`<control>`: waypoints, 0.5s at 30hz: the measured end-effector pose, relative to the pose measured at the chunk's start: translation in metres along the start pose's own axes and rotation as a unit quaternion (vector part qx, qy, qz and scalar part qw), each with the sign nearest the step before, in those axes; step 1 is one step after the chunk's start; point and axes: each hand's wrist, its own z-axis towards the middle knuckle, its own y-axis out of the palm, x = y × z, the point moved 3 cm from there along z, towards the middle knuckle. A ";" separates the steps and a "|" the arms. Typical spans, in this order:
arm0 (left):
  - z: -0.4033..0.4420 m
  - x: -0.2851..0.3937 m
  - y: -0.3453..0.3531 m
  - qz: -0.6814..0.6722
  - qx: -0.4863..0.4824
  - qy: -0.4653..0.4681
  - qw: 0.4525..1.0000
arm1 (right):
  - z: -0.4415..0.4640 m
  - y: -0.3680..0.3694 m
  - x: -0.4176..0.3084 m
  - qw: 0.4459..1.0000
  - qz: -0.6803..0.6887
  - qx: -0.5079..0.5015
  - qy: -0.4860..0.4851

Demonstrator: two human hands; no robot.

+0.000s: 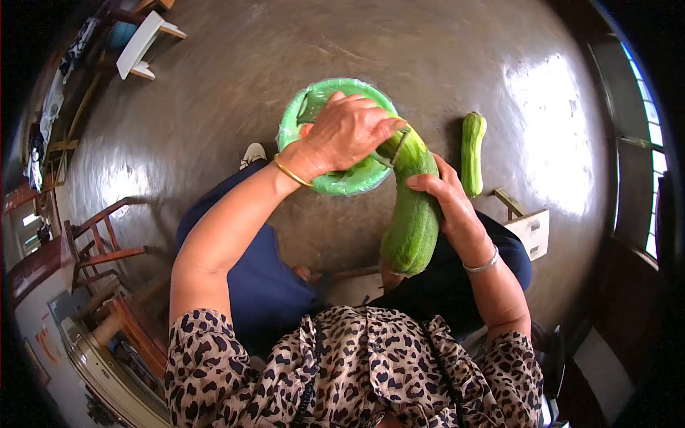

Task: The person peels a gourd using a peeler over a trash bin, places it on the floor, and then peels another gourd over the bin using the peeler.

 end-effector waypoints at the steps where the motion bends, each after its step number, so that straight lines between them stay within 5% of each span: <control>1: 0.000 0.000 -0.002 0.002 0.002 -0.004 1.000 | -0.001 0.003 -0.001 1.000 -0.002 -0.004 0.001; 7: -0.010 -0.041 0.004 0.031 -0.027 -0.017 0.999 | -0.008 0.001 -0.005 1.000 0.017 -0.024 -0.003; 9: -0.017 -0.055 0.005 0.102 -0.021 0.063 0.993 | -0.010 -0.005 -0.004 0.999 -0.003 -0.008 -0.033; 11: -0.026 -0.072 0.001 0.009 -0.051 -0.036 0.998 | -0.023 -0.005 -0.015 0.998 -0.021 0.005 -0.064; 13: -0.043 -0.080 0.005 0.059 -0.048 -0.029 0.997 | -0.026 -0.010 -0.021 0.995 -0.038 0.018 -0.095; 15: -0.047 -0.084 0.016 0.026 -0.077 -0.088 0.993 | -0.028 -0.016 -0.019 0.990 0.022 -0.070 -0.119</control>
